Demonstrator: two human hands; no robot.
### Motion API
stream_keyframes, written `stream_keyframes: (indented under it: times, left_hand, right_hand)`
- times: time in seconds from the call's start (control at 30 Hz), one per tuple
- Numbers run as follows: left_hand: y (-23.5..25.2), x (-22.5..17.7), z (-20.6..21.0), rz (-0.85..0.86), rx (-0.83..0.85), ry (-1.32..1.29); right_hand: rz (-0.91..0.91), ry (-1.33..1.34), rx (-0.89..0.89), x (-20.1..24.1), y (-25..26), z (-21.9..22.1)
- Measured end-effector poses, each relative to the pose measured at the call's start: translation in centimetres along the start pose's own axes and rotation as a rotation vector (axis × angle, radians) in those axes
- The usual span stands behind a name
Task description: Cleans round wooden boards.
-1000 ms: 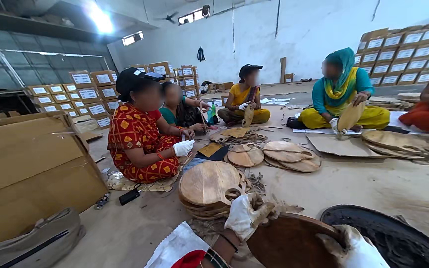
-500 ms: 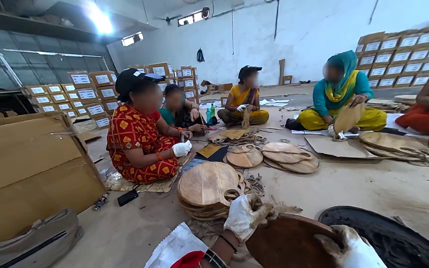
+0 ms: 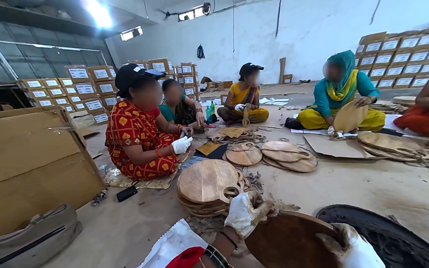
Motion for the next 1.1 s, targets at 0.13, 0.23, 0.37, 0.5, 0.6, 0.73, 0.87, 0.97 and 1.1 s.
stream_keyframes:
  times: [0.13, 0.23, 0.37, 0.5, 0.6, 0.73, 0.87, 0.97, 1.1]
  left_hand:
    - [-0.4, -0.8, -0.5, -0.022, 0.024, 0.006]
    - [-0.2, -0.4, -0.4, -0.017, 0.014, -0.043]
    - [0.2, 0.8, 0.2, 0.001, -0.008, -0.069]
    - [-0.1, 0.2, 0.4, -0.083, -0.045, -0.147]
    - [-1.0, -2.1, 0.1, -0.146, -0.097, -0.246]
    - [0.0, -0.2, 0.2, -0.021, -0.036, -0.044]
    - [0.2, 0.0, 0.2, -0.018, -0.044, -0.035]
    - [0.1, 0.0, 0.2, -0.039, -0.036, -0.084]
    - [0.4, 0.8, 0.3, -0.016, -0.045, -0.047]
  right_hand:
    - [-0.014, 0.01, -0.028, -1.0, 0.2, 0.6]
    - [-0.009, 0.048, -0.001, -1.8, 0.3, 1.0]
    - [0.012, 0.078, -0.034, -2.5, 0.3, 1.5]
    - [0.028, 0.089, -0.03, -3.4, 0.8, 1.9]
    - [-0.002, 0.141, -0.084, -5.0, 0.9, 2.8]
    - [0.083, 0.227, -0.023, -4.5, 0.9, 2.0]
    - [0.106, 0.274, 0.0, -4.9, 1.0, 1.9]
    - [0.101, 0.301, 0.003, -5.3, 1.0, 2.2]
    - [0.116, 0.331, 0.001, -5.9, 0.9, 2.7]
Point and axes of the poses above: each hand's wrist, its own y-axis towards the middle knuckle, its own z-axis out of the palm, x = y × z, the point moved 2 cm from there along y, towards the middle knuckle, and after that the axes turned 1 degree about -z, right-handed, at the moved point
